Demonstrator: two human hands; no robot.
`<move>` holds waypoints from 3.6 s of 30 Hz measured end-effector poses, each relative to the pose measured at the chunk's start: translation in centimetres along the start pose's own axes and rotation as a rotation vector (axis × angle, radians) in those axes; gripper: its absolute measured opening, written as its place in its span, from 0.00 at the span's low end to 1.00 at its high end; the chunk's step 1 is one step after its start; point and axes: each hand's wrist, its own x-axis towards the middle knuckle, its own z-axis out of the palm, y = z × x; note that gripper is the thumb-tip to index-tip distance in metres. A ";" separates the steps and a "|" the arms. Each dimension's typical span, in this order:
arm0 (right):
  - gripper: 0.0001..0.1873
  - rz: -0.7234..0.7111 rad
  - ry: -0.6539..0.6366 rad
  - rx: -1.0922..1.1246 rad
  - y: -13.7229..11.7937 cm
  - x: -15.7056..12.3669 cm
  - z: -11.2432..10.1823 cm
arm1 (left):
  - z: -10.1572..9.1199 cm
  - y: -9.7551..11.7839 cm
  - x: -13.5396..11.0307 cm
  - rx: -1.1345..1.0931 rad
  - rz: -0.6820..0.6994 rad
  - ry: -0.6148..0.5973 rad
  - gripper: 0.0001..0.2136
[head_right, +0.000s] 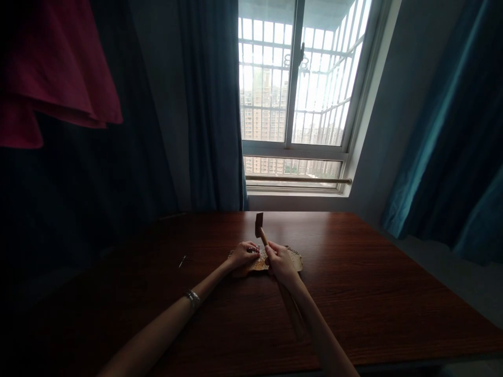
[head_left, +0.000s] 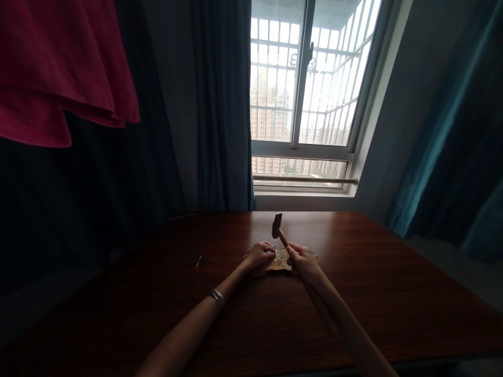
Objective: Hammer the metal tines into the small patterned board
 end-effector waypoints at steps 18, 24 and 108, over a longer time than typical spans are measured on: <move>0.22 0.003 -0.007 -0.043 0.5 -0.2 0.3 | 0.0 0.1 -0.1 0.027 0.003 -0.018 0.09; 0.22 0.005 0.026 0.003 0.0 -0.1 0.5 | 0.0 -0.1 0.1 0.031 0.005 -0.005 0.09; 0.22 0.009 0.051 0.040 0.4 -0.6 0.7 | 0.0 -0.2 0.0 -0.009 -0.001 -0.005 0.10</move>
